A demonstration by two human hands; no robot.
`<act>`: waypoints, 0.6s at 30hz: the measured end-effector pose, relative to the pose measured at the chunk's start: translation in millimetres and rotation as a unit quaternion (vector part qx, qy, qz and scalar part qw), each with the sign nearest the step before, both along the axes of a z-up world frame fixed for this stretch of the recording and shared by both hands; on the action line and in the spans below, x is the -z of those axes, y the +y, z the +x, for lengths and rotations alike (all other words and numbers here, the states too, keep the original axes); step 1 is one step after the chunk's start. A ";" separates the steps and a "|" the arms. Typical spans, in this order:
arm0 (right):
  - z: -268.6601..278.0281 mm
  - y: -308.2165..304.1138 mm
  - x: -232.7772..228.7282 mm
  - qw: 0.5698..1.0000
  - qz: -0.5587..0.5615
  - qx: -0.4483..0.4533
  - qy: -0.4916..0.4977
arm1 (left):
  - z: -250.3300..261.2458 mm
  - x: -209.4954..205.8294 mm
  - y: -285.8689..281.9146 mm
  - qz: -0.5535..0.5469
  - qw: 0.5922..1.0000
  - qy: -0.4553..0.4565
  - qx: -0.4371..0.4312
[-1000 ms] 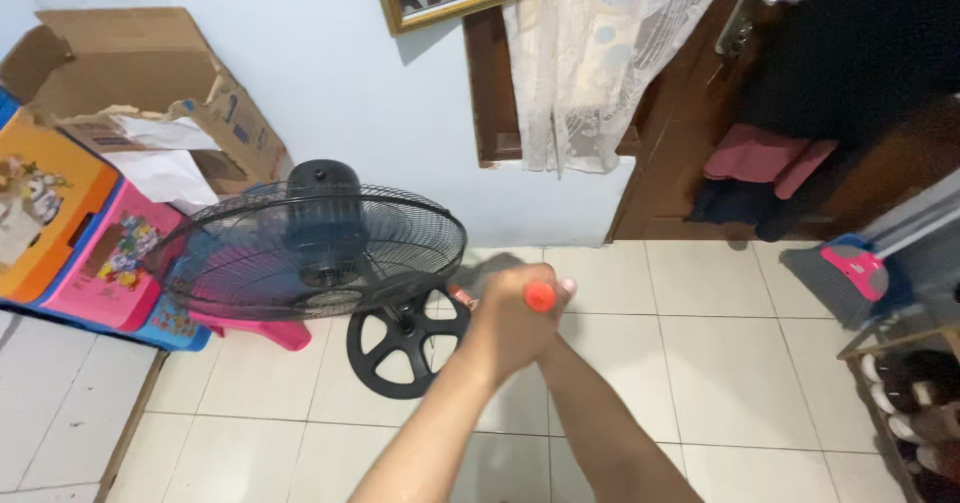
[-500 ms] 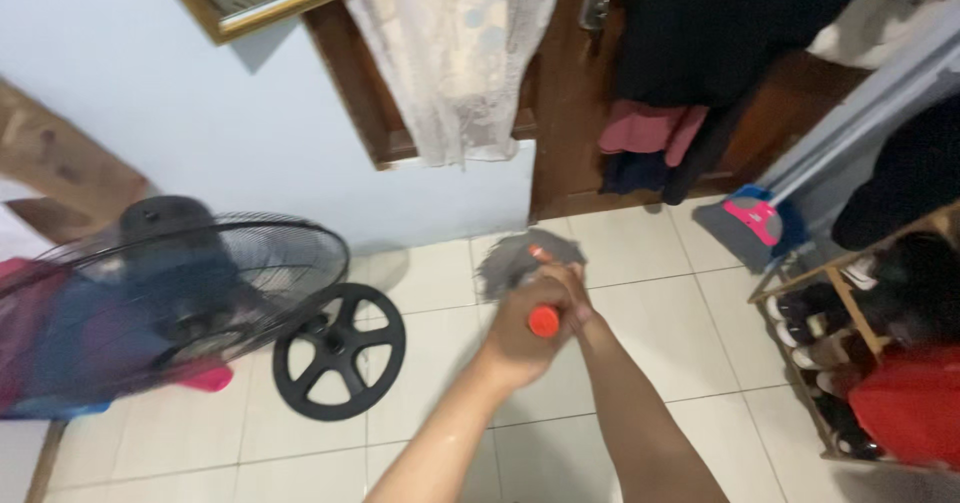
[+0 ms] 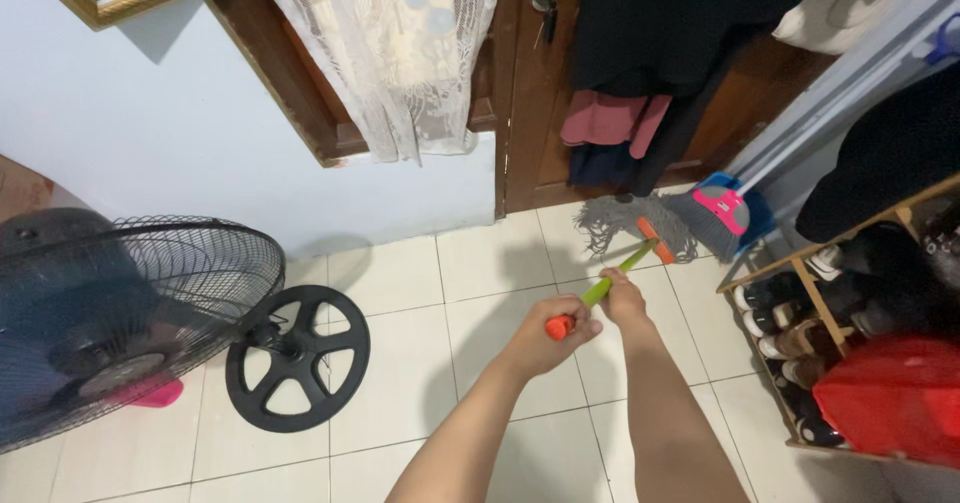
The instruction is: The person mops the tiled floor using a mop, moving it around the legs of a standing fan, under a desk, and near a kitchen shelf.
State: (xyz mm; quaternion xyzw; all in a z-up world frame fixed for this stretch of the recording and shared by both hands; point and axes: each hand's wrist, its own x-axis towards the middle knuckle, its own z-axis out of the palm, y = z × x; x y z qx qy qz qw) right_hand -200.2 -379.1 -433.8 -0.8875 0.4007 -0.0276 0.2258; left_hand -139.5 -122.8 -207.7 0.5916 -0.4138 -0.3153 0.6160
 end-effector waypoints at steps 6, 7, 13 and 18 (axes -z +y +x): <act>3.1 46.0 -7.5 0.998 0.024 -0.041 -0.041 | -1.1 -31.4 43.7 0.076 0.996 -0.001 -0.047; 6.5 56.7 -9.2 0.997 0.026 -0.049 -0.058 | 0.8 -37.4 53.3 0.100 0.993 -0.005 -0.056; 43.4 133.8 -22.6 0.985 0.042 -0.122 -0.112 | 17.7 -79.2 120.2 0.056 0.991 -0.040 -0.113; 65.0 234.9 -60.0 0.969 0.107 -0.154 -0.163 | 22.3 -125.3 198.7 0.032 0.988 -0.082 -0.128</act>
